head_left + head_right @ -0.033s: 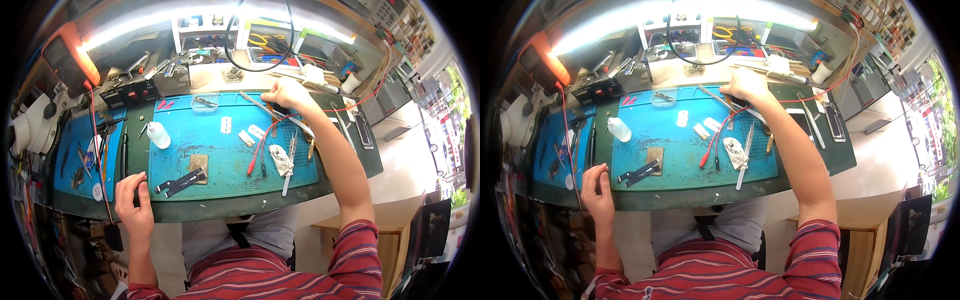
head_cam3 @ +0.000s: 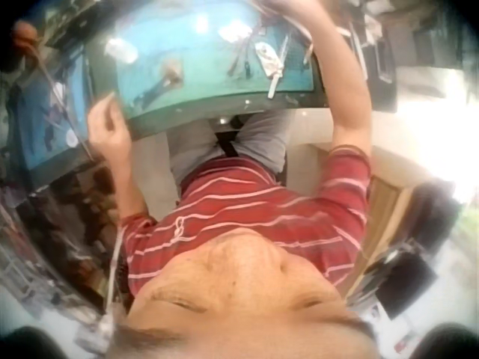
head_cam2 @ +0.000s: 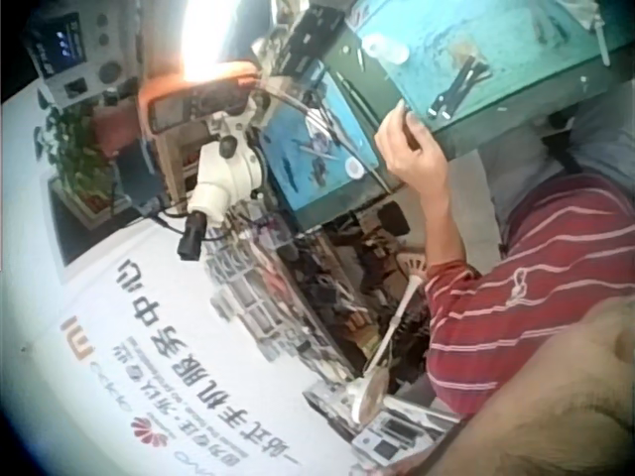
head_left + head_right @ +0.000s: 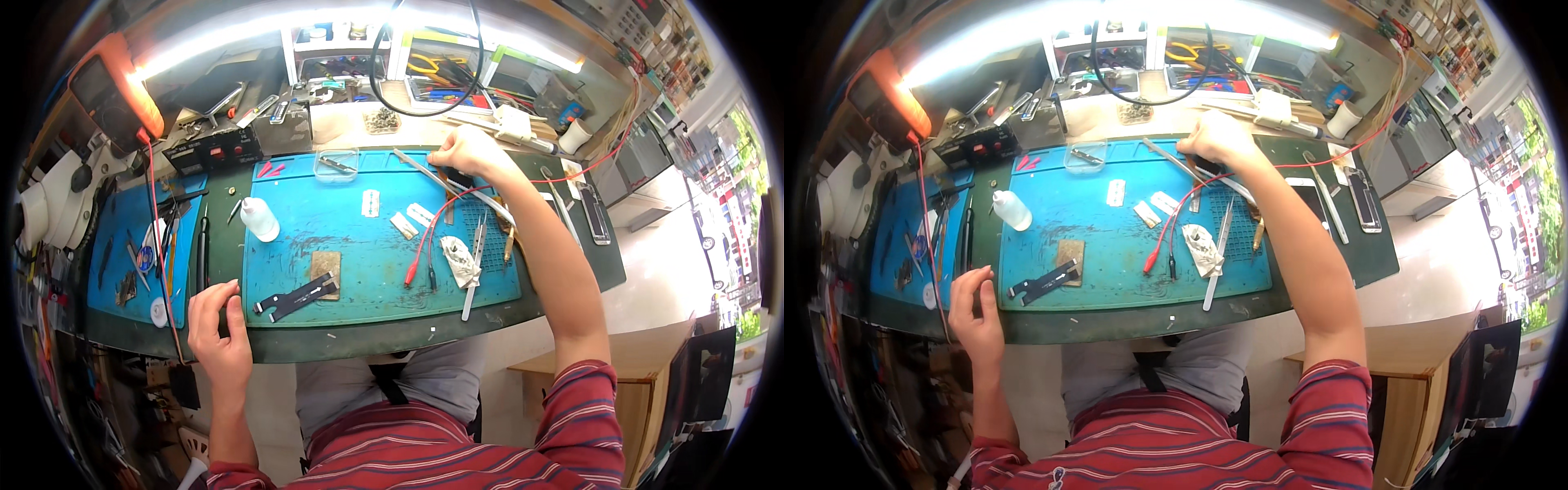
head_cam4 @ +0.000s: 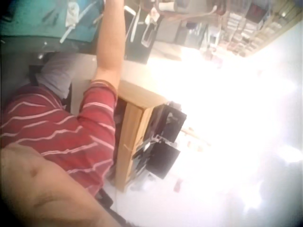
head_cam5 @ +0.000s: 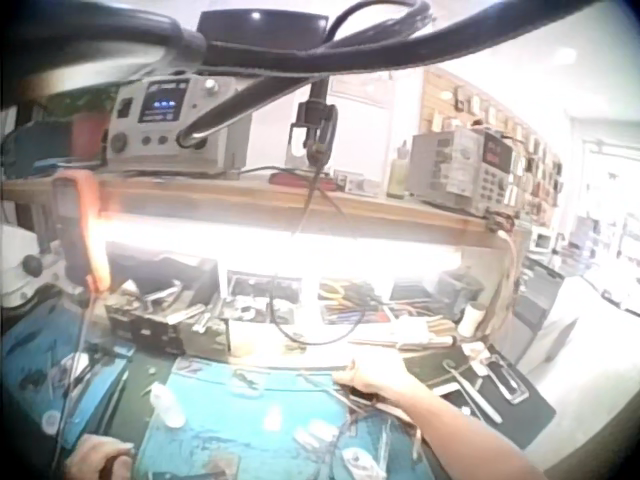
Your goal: The person works on a small black electronic component on a blue workbench mat. They use a hot air gun to heat the component, apply flux with a syringe, and use tweezers to adjust parts. They also use a red marker to label the component and retrieve tools from a drawer.
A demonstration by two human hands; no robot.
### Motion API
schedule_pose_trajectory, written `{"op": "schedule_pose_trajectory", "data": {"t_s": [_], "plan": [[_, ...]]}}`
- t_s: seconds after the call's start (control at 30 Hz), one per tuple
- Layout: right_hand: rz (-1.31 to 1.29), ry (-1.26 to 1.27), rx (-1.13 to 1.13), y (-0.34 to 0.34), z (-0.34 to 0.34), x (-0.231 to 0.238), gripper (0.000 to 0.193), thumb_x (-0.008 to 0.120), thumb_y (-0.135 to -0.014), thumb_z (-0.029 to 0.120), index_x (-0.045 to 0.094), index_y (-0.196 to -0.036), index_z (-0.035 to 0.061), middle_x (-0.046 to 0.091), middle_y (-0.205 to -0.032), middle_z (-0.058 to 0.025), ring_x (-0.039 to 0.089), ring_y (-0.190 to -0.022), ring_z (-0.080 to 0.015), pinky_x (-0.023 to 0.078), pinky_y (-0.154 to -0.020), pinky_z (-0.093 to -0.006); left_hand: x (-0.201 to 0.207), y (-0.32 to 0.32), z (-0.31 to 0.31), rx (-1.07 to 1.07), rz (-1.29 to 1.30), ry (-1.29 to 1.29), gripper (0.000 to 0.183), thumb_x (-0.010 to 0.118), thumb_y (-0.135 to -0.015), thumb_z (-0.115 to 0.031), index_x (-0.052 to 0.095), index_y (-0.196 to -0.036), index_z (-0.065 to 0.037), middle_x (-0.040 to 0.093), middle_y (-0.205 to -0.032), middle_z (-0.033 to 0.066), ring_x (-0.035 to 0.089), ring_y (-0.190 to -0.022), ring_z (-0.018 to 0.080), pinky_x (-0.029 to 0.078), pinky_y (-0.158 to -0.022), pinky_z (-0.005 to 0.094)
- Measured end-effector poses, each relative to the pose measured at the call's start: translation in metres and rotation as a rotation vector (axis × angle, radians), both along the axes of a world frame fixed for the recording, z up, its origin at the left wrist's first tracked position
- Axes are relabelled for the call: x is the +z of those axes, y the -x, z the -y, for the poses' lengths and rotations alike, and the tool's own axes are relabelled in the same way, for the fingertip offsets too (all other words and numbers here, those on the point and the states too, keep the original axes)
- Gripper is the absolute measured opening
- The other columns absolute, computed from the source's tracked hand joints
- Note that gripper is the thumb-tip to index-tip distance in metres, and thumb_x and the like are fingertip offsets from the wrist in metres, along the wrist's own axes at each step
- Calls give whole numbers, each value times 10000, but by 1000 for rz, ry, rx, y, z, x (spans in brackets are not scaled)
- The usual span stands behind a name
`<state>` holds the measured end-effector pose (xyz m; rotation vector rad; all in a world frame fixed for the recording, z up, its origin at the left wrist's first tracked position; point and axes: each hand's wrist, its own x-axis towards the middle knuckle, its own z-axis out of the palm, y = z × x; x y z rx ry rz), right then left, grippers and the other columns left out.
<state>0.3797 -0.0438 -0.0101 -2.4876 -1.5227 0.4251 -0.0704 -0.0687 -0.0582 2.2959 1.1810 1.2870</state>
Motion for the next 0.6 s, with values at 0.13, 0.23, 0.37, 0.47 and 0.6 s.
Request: {"op": "schedule_pose_trajectory", "data": {"t_s": [0.13, 0.23, 0.37, 0.47, 0.6], "plan": [[-130, -93, -43, -8, -2, -1, 439, 853, -785, 489, 790, -810, 56, 687, -703, -63, 621, -679, -149, 503, -677, -353, 2, -3, 0, -8, -12, -9, 139, 661, -954, -1, 702, -1087, -2, 706, -1047, 125, 659, -977, 282, 518, -863, 378], [-115, -102, -21, 2, 2, 5, 441, 867, -780, 470, 779, -796, 38, 665, -680, -52, 598, -656, -148, 487, -654, -355, 1, -1, 0, -4, -6, -1, 140, 659, -950, 7, 703, -1083, -5, 706, -1044, 122, 658, -973, 285, 514, -866, 379], [-165, -9, -13, 6, -1, 2, 397, 858, -794, 419, 720, -754, 48, 643, -679, -40, 562, -636, -139, 459, -621, -350, 0, -3, -1, 1, -19, -42, 141, 656, -945, 16, 707, -1073, -10, 709, -1036, 118, 657, -965, 287, 510, -864, 385], [-281, -40, -49, 9, -3, 5, 348, 847, -801, 380, 705, -763, 65, 614, -672, -13, 529, -621, -133, 429, -591, -348, 0, -2, 0, 20, -11, -47, 135, 654, -940, 22, 708, -1059, -14, 710, -1028, 118, 656, -958, 288, 509, -860, 388], [-672, -410, -217, -12, 7, 4, 311, 827, -838, 319, 716, -971, 60, 632, -770, 22, 510, -585, -106, 427, -545, -291, 0, -6, -2, 0, 4, -68, 130, 652, -937, 28, 709, -1046, -14, 710, -1020, 120, 657, -950, 292, 508, -859, 386]]}}
